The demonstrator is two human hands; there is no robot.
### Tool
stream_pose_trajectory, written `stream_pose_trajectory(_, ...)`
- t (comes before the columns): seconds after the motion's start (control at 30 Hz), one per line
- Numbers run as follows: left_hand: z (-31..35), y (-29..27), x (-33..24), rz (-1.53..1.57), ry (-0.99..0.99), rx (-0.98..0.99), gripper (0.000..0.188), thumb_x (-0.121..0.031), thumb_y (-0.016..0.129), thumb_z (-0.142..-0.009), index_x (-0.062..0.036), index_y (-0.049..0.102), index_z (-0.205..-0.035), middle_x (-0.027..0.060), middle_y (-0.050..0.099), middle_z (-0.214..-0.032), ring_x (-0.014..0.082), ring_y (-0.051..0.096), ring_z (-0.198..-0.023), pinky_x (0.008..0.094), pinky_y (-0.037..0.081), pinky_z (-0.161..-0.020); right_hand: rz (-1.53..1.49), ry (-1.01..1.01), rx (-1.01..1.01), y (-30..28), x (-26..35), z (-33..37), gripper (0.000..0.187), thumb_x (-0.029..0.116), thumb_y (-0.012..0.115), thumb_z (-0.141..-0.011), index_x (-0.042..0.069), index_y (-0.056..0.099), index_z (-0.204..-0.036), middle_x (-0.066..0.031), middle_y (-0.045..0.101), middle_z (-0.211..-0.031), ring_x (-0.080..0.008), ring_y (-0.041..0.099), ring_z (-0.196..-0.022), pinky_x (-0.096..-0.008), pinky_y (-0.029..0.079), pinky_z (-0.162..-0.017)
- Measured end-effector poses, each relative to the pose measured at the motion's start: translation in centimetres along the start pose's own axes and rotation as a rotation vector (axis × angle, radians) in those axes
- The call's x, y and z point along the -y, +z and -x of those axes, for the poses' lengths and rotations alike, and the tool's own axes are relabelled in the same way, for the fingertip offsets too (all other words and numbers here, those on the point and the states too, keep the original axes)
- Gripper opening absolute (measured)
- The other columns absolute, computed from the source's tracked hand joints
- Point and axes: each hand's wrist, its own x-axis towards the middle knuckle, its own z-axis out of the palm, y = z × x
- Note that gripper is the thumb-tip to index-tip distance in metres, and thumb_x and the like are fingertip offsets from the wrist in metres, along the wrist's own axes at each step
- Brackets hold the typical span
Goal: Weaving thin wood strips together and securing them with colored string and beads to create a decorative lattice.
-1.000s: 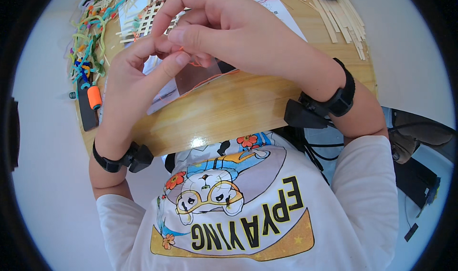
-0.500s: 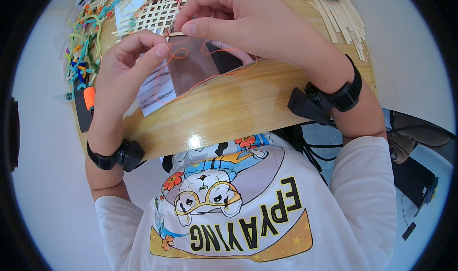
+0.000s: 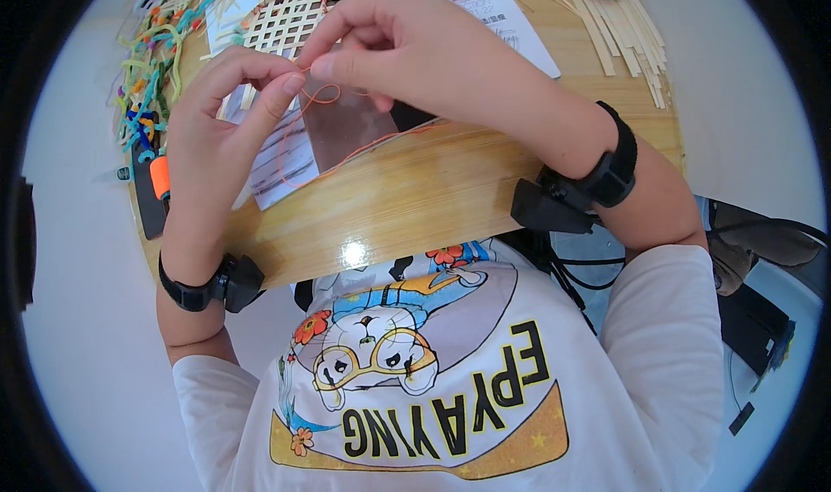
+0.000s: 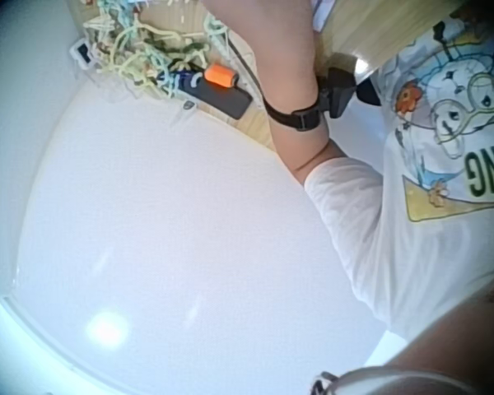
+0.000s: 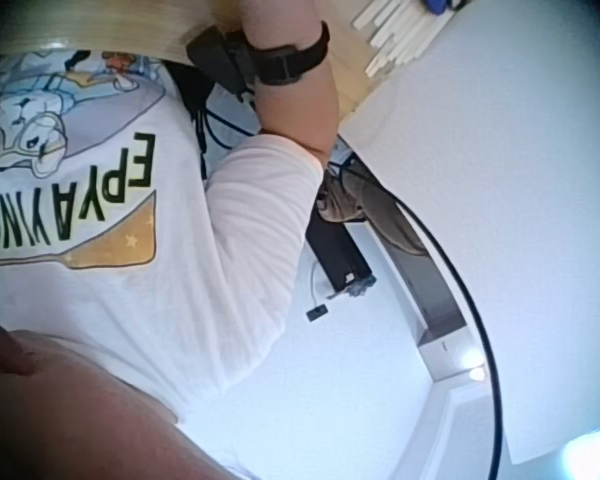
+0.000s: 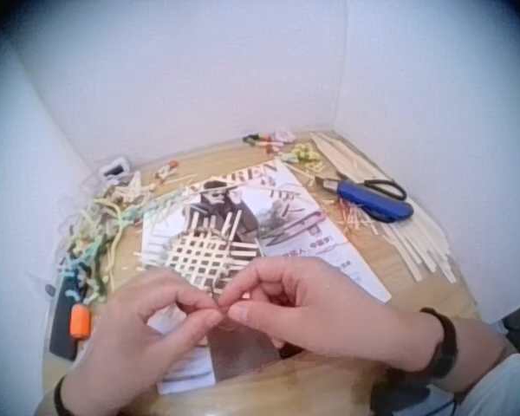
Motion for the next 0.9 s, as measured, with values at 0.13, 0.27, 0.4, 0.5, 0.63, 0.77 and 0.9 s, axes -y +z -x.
stream_pose_trajectory(0.13, 0.2, -0.2, 0.2, -0.034, 0.000, -0.007, 0.011, -0.010, 0.069, -0.084, 0.0002, 0.066, -0.088, 0.0032, 0.061, -0.081, 0.0119, 0.055, -0.076, 0.0244, 0.043, -0.073, -0.065, 0.087, -0.093, 0.3, 2.4, 0.3, 0.013, 0.012, 0.063, -0.093, 0.002, 0.066, -0.100, 0.0032, 0.063, -0.078, -0.0019, 0.051, -0.069, -0.0179, 0.041, -0.060)
stream_pose_trajectory(0.27, 0.2, -0.1, 0.3, -0.036, 0.018, -0.008, 0.011, -0.010, 0.069, -0.084, 0.0001, 0.066, -0.087, 0.0033, 0.061, -0.081, 0.0120, 0.055, -0.077, 0.0246, 0.043, -0.074, -0.066, 0.082, -0.080, 0.0, 2.1, 0.4, 0.012, 0.012, 0.063, -0.092, 0.002, 0.067, -0.096, 0.0032, 0.063, -0.079, -0.0017, 0.050, -0.069, -0.0175, 0.041, -0.060)
stream_pose_trajectory(0.4, 0.0, 0.0, 0.3, -0.034, 0.019, -0.023, 0.011, -0.010, 0.068, -0.085, -0.0001, 0.065, -0.088, 0.0035, 0.062, -0.082, 0.0121, 0.055, -0.078, 0.0248, 0.043, -0.075, -0.048, 0.081, -0.100, -0.3, 1.1, 0.4, 0.012, 0.012, 0.063, -0.093, 0.002, 0.066, -0.099, 0.0030, 0.062, -0.079, -0.0020, 0.050, -0.069, -0.0177, 0.041, -0.060)
stream_pose_trajectory(0.5, 0.2, 0.0, 0.6, -0.032, 0.046, -0.022, 0.011, -0.010, 0.068, -0.085, -0.0001, 0.064, -0.088, 0.0035, 0.062, -0.082, 0.0121, 0.055, -0.079, 0.0250, 0.043, -0.075, 0.087, 0.017, -0.064, -0.4, 2.5, 0.7, 0.013, 0.012, 0.062, -0.093, 0.002, 0.066, -0.100, 0.0022, 0.062, -0.079, -0.0028, 0.051, -0.068, -0.0181, 0.041, -0.059)
stream_pose_trajectory(0.63, -0.5, 0.0, 0.3, -0.084, 0.100, 0.003, 0.010, -0.009, 0.068, -0.083, -0.0005, 0.064, -0.088, 0.0039, 0.061, -0.081, 0.0134, 0.055, -0.078, 0.0262, 0.044, -0.074, -0.303, 0.035, 0.150, -3.5, 6.2, 2.1, 0.013, 0.012, 0.061, -0.094, 0.002, 0.065, -0.101, 0.0015, 0.060, -0.079, -0.0039, 0.051, -0.068, -0.0186, 0.041, -0.059)
stream_pose_trajectory(0.77, 0.2, 0.1, 0.8, -0.207, 0.131, -0.012, 0.010, -0.008, 0.069, -0.081, -0.0012, 0.064, -0.087, 0.0049, 0.061, -0.080, 0.0151, 0.056, -0.076, 0.0275, 0.044, -0.072, -0.132, 0.134, -0.185, 0.4, 3.2, 0.8, 0.013, 0.012, 0.061, -0.093, 0.002, 0.065, -0.100, 0.0021, 0.059, -0.076, -0.0030, 0.050, -0.067, -0.0188, 0.041, -0.058)
stream_pose_trajectory(0.9, 0.0, 0.5, 0.4, -0.223, 0.176, -0.034, 0.010, -0.007, 0.070, -0.080, -0.0013, 0.064, -0.087, 0.0050, 0.061, -0.079, 0.0152, 0.057, -0.075, 0.0273, 0.044, -0.071, -0.173, 0.009, -0.035, 1.1, 1.0, 0.7, 0.023, 0.021, 0.062, -0.091, 0.006, 0.063, -0.109, 0.0012, 0.062, -0.076, -0.0048, 0.056, -0.061, -0.0202, 0.045, -0.055)
